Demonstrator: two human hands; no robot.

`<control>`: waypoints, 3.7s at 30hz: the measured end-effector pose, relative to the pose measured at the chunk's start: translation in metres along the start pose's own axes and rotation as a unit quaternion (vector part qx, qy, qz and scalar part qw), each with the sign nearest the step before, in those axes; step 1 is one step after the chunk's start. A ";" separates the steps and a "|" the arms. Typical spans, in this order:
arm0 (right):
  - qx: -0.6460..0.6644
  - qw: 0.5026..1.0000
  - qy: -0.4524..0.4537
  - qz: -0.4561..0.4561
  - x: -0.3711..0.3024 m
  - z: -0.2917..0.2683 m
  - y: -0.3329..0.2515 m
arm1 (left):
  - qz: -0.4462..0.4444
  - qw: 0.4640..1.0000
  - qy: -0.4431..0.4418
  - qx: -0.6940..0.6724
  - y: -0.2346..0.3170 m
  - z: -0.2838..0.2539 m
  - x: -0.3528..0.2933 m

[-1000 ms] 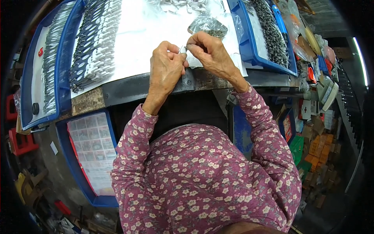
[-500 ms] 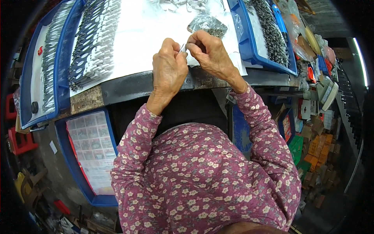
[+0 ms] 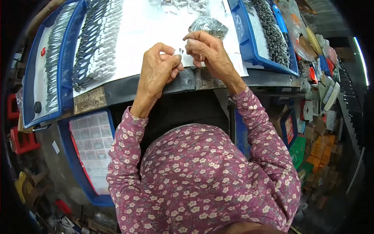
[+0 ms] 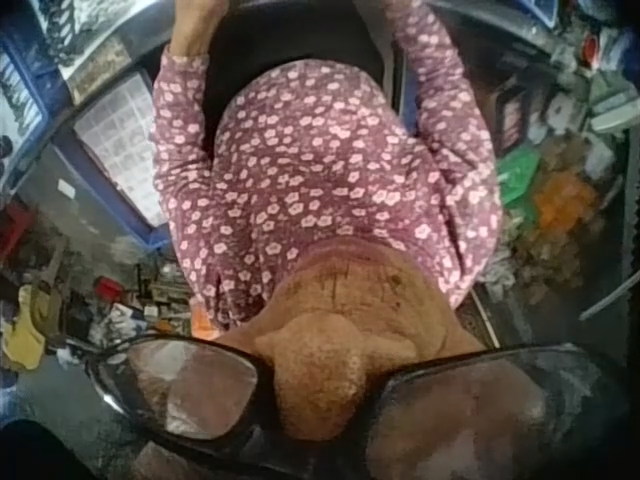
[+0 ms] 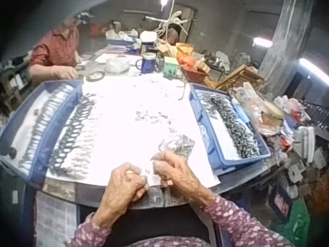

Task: Manually assembling small hardware components at a workstation by fitting plastic and metal pieces together.

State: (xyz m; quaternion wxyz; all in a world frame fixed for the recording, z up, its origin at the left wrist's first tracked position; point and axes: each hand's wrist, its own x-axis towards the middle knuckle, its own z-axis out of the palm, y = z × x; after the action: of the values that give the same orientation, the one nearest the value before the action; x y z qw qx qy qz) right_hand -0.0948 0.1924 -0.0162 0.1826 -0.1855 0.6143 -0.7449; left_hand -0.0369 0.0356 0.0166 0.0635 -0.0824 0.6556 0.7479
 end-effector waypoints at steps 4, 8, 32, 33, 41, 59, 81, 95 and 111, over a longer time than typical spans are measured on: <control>-0.018 0.999 -0.027 0.003 0.000 0.005 0.000 | -0.007 1.000 -0.008 0.010 0.001 0.000 -0.002; -0.014 0.999 -0.036 0.002 -0.002 0.008 0.004 | -0.016 0.999 -0.002 0.029 0.003 0.000 -0.004; 0.052 0.998 0.005 -0.046 -0.010 0.013 0.005 | -0.091 0.994 -0.027 -0.057 0.003 0.003 -0.008; 0.024 0.998 0.024 -0.061 -0.011 0.013 0.005 | -0.102 0.992 -0.036 -0.064 0.004 0.003 -0.006; 0.076 0.996 -0.010 -0.040 -0.008 0.014 0.000 | -0.085 0.994 -0.038 -0.058 0.005 -0.005 -0.007; -0.507 0.755 -0.136 -0.393 0.023 0.030 -0.039 | 0.058 0.993 -0.067 0.082 0.012 -0.037 0.000; -0.598 0.666 0.015 -0.445 0.220 0.066 -0.046 | 0.354 0.805 0.136 0.456 -0.030 -0.046 -0.011; -0.665 0.651 -0.053 -0.362 0.259 0.101 -0.022 | 0.337 0.813 0.104 0.462 -0.029 -0.048 -0.010; -0.610 0.680 0.005 -0.407 0.251 0.069 -0.021 | 0.410 0.801 0.116 0.421 -0.029 -0.046 -0.017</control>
State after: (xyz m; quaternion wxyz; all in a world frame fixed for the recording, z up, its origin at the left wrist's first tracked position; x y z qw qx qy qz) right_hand -0.2780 0.0120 0.0297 -0.2948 -0.4839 0.7975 -0.2071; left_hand -0.0124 -0.0062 -0.0134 -0.2973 0.1423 0.8810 0.3394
